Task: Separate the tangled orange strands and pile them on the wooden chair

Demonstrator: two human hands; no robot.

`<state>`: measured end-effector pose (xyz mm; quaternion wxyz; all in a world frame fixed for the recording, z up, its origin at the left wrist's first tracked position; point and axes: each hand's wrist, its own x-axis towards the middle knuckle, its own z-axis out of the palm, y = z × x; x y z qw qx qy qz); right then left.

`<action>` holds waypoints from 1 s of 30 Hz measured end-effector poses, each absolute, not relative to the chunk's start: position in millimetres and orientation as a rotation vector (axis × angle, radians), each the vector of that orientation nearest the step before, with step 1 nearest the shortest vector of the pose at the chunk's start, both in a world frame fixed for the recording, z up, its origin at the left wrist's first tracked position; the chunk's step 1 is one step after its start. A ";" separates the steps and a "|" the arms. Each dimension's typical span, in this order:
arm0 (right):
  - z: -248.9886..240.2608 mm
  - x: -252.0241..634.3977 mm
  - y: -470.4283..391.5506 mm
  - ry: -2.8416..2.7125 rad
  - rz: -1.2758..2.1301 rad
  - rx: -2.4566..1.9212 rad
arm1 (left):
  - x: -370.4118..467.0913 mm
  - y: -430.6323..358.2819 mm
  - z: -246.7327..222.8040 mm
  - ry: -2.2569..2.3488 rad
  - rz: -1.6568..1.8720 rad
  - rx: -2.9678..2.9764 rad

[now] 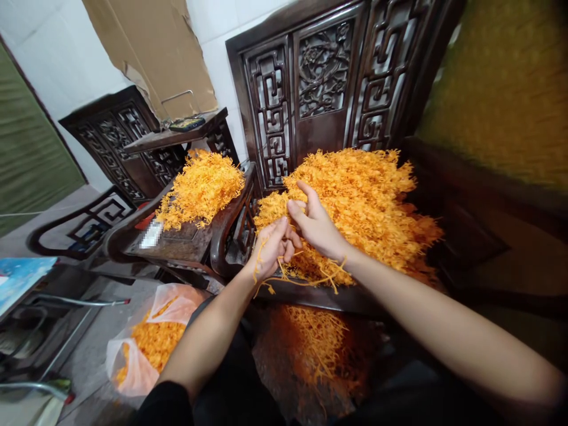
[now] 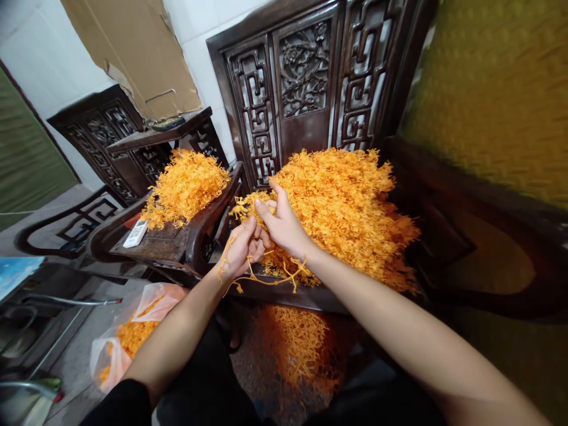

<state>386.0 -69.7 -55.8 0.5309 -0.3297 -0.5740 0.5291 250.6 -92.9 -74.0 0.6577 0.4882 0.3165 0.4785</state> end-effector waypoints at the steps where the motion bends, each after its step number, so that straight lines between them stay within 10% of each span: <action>1: -55.0 384.2 -71.5 -1.347 1.267 -0.795 | 252.1 -93.1 -74.0 0.707 1.083 1.100; 12: -45.0 366.7 -75.6 -1.090 1.587 -0.891 | 258.6 -96.0 -61.5 0.643 1.044 0.997; 23: -61.9 389.1 -24.7 -1.064 0.902 -1.042 | 268.3 -109.8 -57.7 0.670 1.041 0.926; 30: -50.9 452.3 -1.6 -0.783 1.370 -0.912 | 246.9 -115.2 -56.9 0.712 0.970 1.181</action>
